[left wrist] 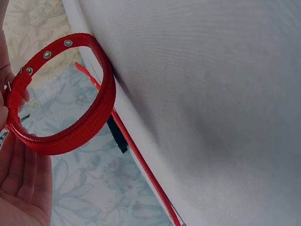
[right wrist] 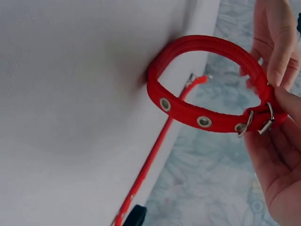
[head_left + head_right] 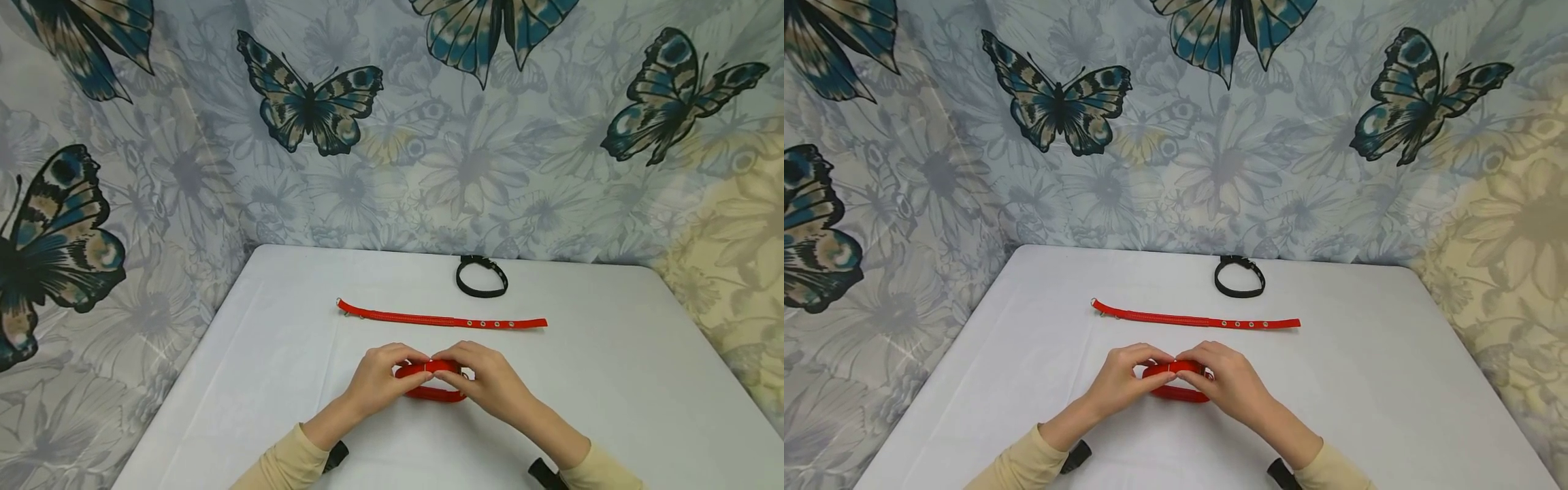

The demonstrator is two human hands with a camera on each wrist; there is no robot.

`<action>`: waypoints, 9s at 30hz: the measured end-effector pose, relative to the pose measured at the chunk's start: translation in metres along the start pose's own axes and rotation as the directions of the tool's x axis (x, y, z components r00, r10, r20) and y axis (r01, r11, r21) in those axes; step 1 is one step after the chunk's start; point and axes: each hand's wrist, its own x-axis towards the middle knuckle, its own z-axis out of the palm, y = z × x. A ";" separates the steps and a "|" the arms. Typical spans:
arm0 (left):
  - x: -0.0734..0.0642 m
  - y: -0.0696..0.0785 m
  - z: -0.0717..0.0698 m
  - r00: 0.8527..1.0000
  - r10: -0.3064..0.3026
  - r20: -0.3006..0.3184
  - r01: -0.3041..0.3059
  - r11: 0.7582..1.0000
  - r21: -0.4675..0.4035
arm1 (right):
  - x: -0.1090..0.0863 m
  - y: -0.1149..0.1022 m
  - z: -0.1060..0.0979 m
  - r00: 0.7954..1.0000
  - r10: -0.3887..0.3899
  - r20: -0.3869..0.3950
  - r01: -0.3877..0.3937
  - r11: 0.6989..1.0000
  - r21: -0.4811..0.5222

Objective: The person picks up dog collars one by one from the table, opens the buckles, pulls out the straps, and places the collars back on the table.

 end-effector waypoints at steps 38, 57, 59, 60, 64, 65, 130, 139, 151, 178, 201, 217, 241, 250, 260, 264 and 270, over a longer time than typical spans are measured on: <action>0.011 0.012 0.020 0.997 0.024 -0.072 -0.013 0.989 0.147 | 0.004 -0.016 0.000 0.960 0.227 -0.162 -0.184 0.953 0.241; 0.016 0.012 0.027 0.989 -0.143 -0.046 0.139 0.987 -0.086 | 0.002 -0.005 0.004 0.922 0.378 -0.086 -0.332 0.883 0.331; 0.016 0.011 0.028 0.988 -0.149 -0.048 0.142 0.982 -0.125 | 0.004 -0.005 0.003 0.914 0.397 -0.079 -0.353 0.878 0.322; 0.016 0.010 0.028 0.987 -0.150 -0.051 0.141 0.980 -0.138 | 0.005 -0.004 0.002 0.912 0.403 -0.079 -0.361 0.877 0.316; 0.015 0.008 0.028 0.985 -0.163 -0.059 0.151 0.973 -0.172 | 0.006 -0.003 0.002 0.902 0.426 -0.067 -0.385 0.866 0.319; 0.014 0.008 0.028 0.985 -0.164 -0.060 0.151 0.973 -0.175 | 0.006 -0.003 0.002 0.902 0.427 -0.065 -0.385 0.864 0.324; 0.005 -0.014 -0.018 0.967 -0.243 0.076 0.252 0.956 -0.150 | -0.015 0.024 0.003 0.913 0.383 0.136 -0.407 0.858 0.315; 0.005 -0.019 -0.018 0.961 -0.269 0.061 0.275 0.948 -0.162 | -0.012 0.028 0.003 0.930 0.342 0.133 -0.367 0.883 0.292; 0.008 -0.021 -0.017 0.965 -0.260 0.036 0.262 0.945 -0.196 | -0.003 0.032 -0.001 0.933 0.322 0.161 -0.355 0.898 0.259; 0.004 -0.020 -0.019 0.945 -0.323 0.058 0.327 0.920 -0.215 | -0.005 0.031 0.008 0.926 0.350 0.141 -0.378 0.866 0.329; 0.003 -0.018 -0.018 0.951 -0.302 0.063 0.309 0.927 -0.211 | -0.001 0.029 0.011 0.940 0.330 0.088 -0.340 0.877 0.340; 0.003 -0.020 -0.021 0.943 -0.327 0.068 0.333 0.917 -0.221 | 0.002 0.018 0.002 0.968 0.234 0.091 -0.250 0.928 0.276; 0.003 -0.018 -0.020 0.966 -0.258 0.026 0.257 0.943 -0.210 | 0.002 0.030 0.010 0.970 0.230 0.077 -0.243 0.913 0.328; 0.008 0.015 -0.036 0.961 -0.274 0.029 0.273 0.935 -0.228 | 0.005 0.019 0.000 0.969 0.220 0.112 -0.244 0.925 0.292; 0.002 -0.018 -0.023 0.962 -0.272 0.032 0.273 0.938 -0.216 | 0.001 0.027 0.004 0.961 0.255 0.104 -0.275 0.919 0.284; 0.003 -0.016 -0.023 0.975 -0.218 0.038 0.222 0.961 -0.163 | 0.004 0.027 0.009 0.966 0.250 0.065 -0.258 0.922 0.290; 0.008 -0.008 -0.025 0.986 -0.157 0.062 0.161 0.986 -0.053 | 0.007 0.025 0.010 0.974 0.224 0.022 -0.221 0.936 0.273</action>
